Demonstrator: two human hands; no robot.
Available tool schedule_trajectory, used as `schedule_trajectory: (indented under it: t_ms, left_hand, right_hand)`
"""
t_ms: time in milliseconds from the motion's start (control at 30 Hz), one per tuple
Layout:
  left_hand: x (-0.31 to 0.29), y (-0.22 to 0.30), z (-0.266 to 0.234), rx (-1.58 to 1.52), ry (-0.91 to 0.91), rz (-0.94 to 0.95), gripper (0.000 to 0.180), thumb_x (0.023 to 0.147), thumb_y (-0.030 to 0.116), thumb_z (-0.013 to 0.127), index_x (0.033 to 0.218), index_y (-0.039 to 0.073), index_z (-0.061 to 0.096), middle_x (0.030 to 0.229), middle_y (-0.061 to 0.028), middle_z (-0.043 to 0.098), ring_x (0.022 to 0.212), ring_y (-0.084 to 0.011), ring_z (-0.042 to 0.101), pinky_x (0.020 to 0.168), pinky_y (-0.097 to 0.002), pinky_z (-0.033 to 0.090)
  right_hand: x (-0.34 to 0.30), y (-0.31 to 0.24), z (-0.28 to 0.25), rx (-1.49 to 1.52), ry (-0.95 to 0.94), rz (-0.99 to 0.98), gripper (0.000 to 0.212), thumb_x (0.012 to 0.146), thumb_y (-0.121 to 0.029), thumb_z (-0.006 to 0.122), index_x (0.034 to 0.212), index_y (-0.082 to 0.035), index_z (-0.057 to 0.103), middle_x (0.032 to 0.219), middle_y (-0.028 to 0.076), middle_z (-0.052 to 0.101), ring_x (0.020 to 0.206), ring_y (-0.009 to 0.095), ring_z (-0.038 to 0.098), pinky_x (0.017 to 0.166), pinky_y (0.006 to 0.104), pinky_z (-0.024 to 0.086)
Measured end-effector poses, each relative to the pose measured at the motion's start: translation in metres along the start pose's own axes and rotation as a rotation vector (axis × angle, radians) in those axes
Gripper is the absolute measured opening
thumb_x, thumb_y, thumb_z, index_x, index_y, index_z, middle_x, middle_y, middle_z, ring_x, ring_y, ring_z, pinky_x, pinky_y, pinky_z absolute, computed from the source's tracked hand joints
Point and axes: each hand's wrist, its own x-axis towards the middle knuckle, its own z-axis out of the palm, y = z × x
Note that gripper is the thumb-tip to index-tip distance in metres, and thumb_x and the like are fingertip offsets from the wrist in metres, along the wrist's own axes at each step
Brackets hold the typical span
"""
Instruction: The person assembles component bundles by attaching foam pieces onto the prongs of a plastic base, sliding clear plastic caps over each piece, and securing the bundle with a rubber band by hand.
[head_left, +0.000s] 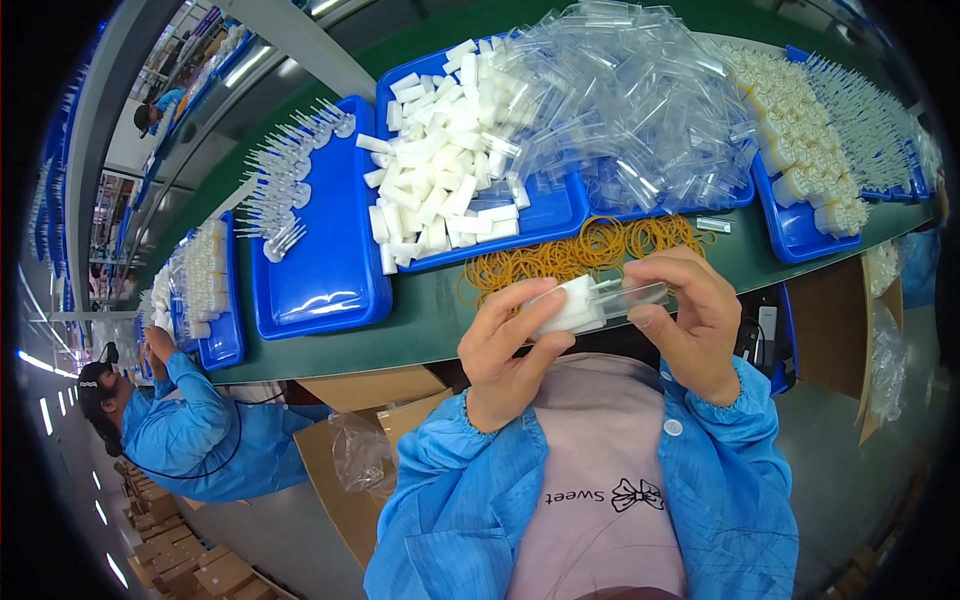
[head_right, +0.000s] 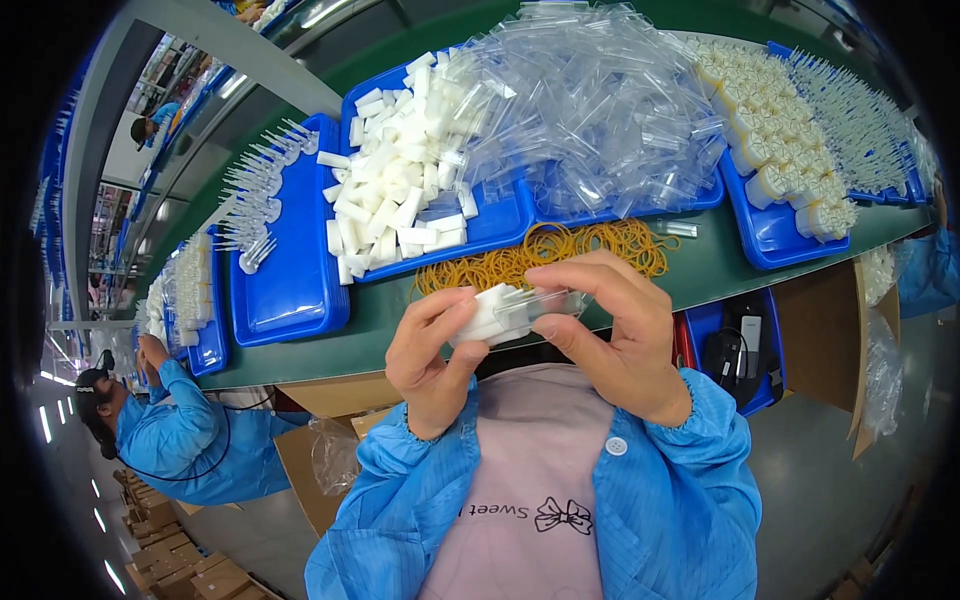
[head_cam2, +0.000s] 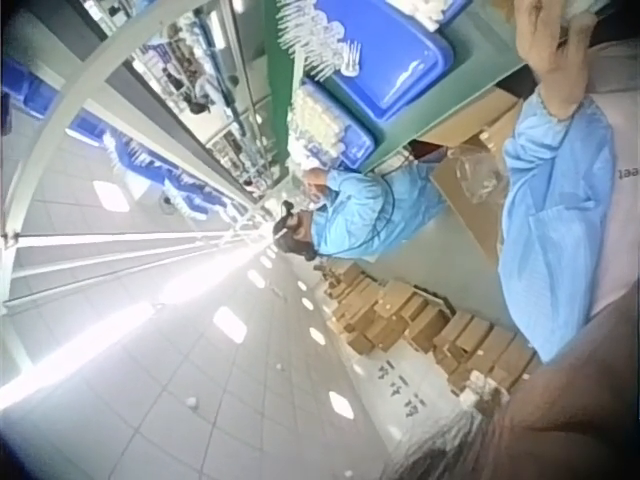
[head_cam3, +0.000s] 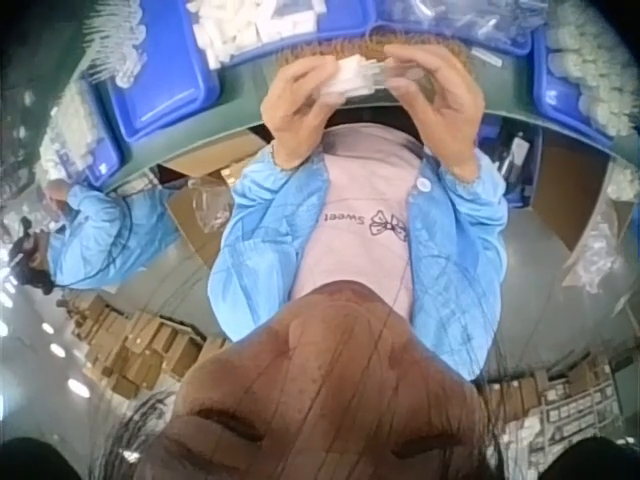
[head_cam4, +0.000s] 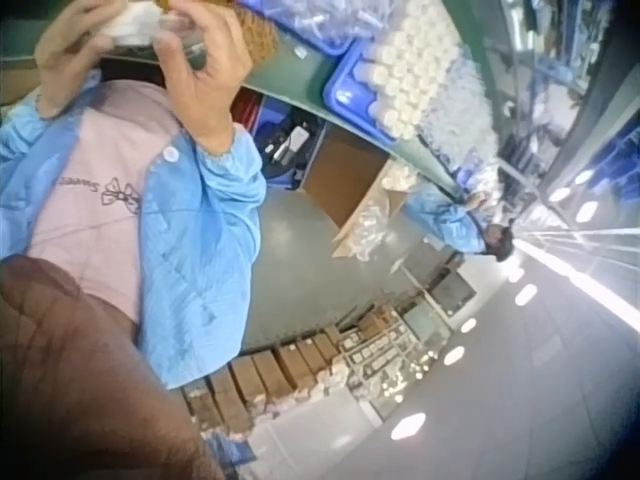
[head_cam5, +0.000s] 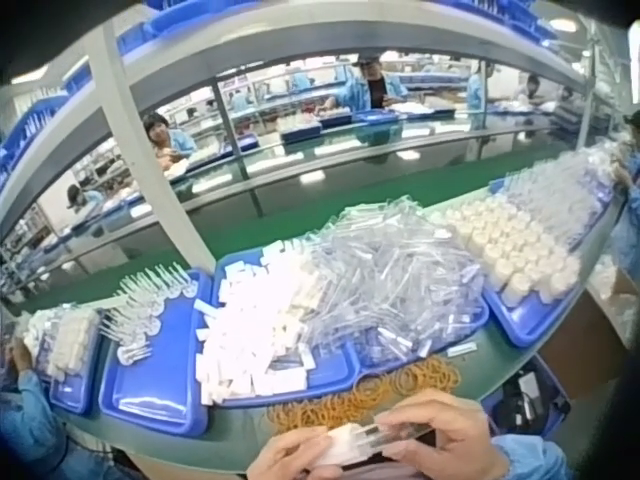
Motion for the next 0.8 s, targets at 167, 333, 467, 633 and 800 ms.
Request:
schedule_trajectory:
  t_ms: [167, 333, 467, 633, 800]
  left_hand:
    - [-0.005, -0.001, -0.001, -0.097, -0.055, -0.112, 0.033, 0.076, 0.007, 0.073, 0.107, 0.000, 0.066, 0.108, -0.0159, 0.062, 0.094, -0.0231, 0.061, 0.076, -0.0292, 0.051]
    - [-0.005, 0.000, -0.005, -0.398, -0.086, -0.391, 0.028, 0.083, 0.002, 0.066, 0.111, -0.002, 0.064, 0.113, -0.0140, 0.058, 0.098, -0.0187, 0.058, 0.079, -0.0257, 0.048]
    - [-0.001, 0.001, -0.011, -0.435, -0.175, -0.429, 0.028, 0.085, 0.000, 0.063, 0.112, -0.003, 0.063, 0.114, -0.0136, 0.056, 0.101, -0.0178, 0.056, 0.081, -0.0258, 0.047]
    - [0.001, -0.006, -0.015, -0.571, -0.252, -0.451, 0.026, 0.086, 0.003, 0.061, 0.112, -0.003, 0.064, 0.110, -0.0121, 0.059, 0.099, -0.0165, 0.056, 0.081, -0.0254, 0.046]
    - [-0.002, -0.006, -0.019, -0.483, -0.266, -0.456, 0.026, 0.084, 0.006, 0.065, 0.109, 0.000, 0.066, 0.106, -0.0101, 0.061, 0.094, -0.0158, 0.058, 0.079, -0.0271, 0.047]
  right_hand:
    - [-0.009, 0.000, 0.005, 0.135, 0.109, 0.040, 0.035, 0.076, -0.001, 0.071, 0.109, 0.002, 0.059, 0.097, 0.012, 0.064, 0.087, 0.019, 0.062, 0.077, 0.0283, 0.048]
    - [-0.010, 0.000, 0.002, -0.085, -0.009, -0.136, 0.033, 0.074, 0.006, 0.068, 0.105, 0.001, 0.059, 0.103, 0.015, 0.064, 0.090, 0.024, 0.064, 0.076, 0.0293, 0.050]
    - [-0.004, -0.007, 0.001, -0.209, -0.053, -0.240, 0.034, 0.072, 0.007, 0.069, 0.103, 0.000, 0.060, 0.102, 0.016, 0.065, 0.088, 0.026, 0.064, 0.074, 0.0301, 0.051]
    - [-0.003, -0.009, 0.001, -0.136, -0.090, -0.254, 0.031, 0.068, 0.009, 0.070, 0.097, -0.002, 0.061, 0.097, 0.015, 0.066, 0.082, 0.025, 0.065, 0.069, 0.0303, 0.051]
    - [-0.004, -0.014, -0.002, -0.262, -0.151, -0.282, 0.029, 0.066, 0.009, 0.071, 0.091, -0.003, 0.063, 0.096, 0.014, 0.067, 0.078, 0.024, 0.065, 0.065, 0.0283, 0.051]
